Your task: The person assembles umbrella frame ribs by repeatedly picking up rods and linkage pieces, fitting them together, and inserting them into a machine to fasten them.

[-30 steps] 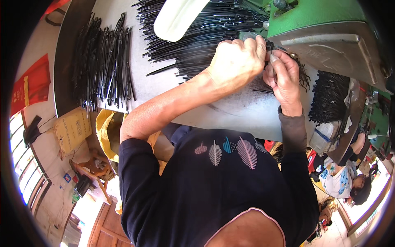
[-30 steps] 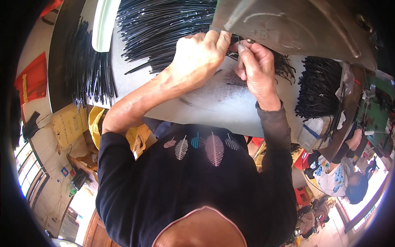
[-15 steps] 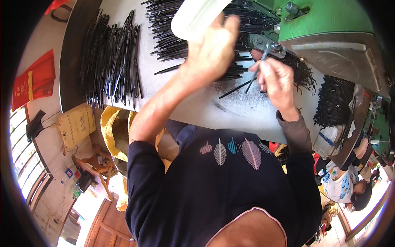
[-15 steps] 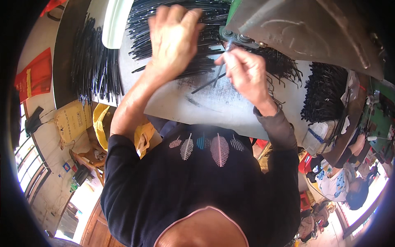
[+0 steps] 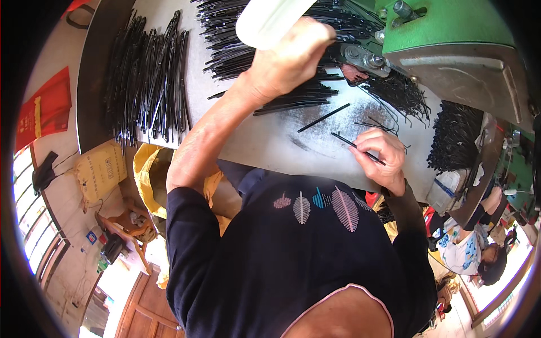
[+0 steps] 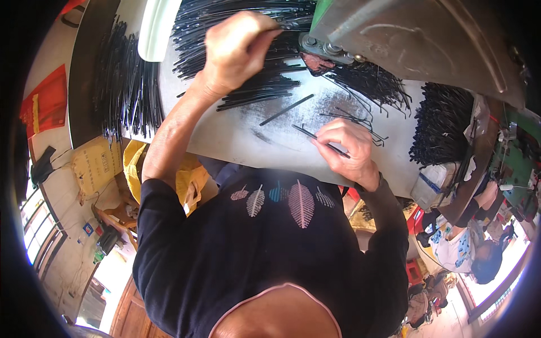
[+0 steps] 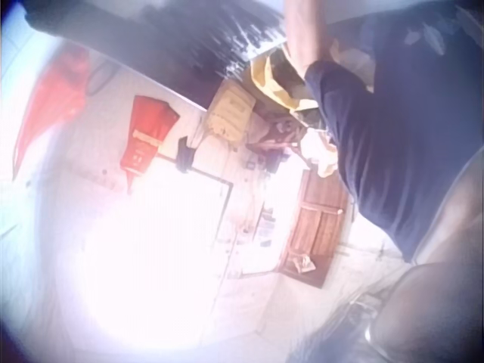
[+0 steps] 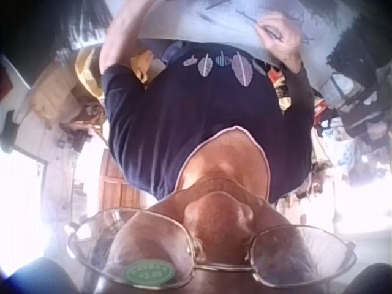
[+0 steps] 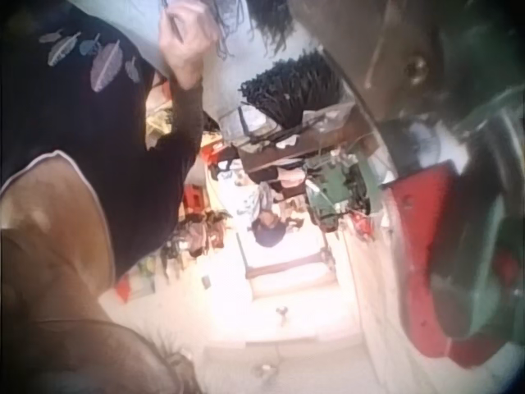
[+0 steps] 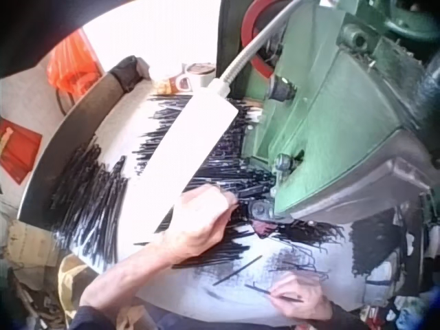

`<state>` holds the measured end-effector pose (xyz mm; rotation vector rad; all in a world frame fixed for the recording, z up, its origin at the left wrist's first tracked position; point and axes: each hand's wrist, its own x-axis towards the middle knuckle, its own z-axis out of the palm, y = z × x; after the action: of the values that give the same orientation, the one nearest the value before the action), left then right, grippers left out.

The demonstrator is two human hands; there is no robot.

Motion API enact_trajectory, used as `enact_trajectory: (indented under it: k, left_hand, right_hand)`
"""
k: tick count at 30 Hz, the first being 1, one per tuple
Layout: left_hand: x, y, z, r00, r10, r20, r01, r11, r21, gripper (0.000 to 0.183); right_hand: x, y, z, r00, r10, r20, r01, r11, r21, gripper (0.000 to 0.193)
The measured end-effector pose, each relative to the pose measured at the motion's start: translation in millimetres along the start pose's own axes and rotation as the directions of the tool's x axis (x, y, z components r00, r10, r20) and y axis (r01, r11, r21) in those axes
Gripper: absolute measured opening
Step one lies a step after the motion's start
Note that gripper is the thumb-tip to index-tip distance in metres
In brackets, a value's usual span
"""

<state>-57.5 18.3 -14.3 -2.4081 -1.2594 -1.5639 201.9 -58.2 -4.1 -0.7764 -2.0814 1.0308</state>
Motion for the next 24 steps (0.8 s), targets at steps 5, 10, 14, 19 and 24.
enact_trajectory:
  k: [5, 10, 14, 19, 24]
  left_hand:
    - [-5, 17, 6, 0.98, 0.058, 0.19, -0.091, 0.981, 0.171, 0.047]
    - [26, 19, -11, 0.977, -0.017, 0.214, -0.042, 0.961, 0.272, 0.044]
    - [37, 22, -20, 0.943, -0.161, 0.291, 0.038, 0.922, 0.386, 0.047]
    - [8, 26, -15, 0.939, -0.271, 0.213, 0.197, 0.928, 0.316, 0.026]
    - [-4, 73, 4, 0.919, -0.231, 0.32, 0.186, 0.969, 0.164, 0.026]
  right_hand:
    - [-12, 1, -12, 1.0, -0.026, -0.004, 0.026, 0.994, -0.108, 0.031]
    - [-27, -1, -1, 0.932, 0.308, -0.191, -0.284, 0.948, 0.144, 0.026]
    - [-24, 3, 4, 0.911, 0.345, -0.225, -0.306, 0.933, 0.191, 0.023]
    - [-23, 0, 0, 0.946, 0.226, -0.231, -0.229, 0.973, 0.017, 0.025]
    - [-6, -12, -9, 0.997, 0.02, 0.075, 0.015, 0.898, -0.439, 0.023]
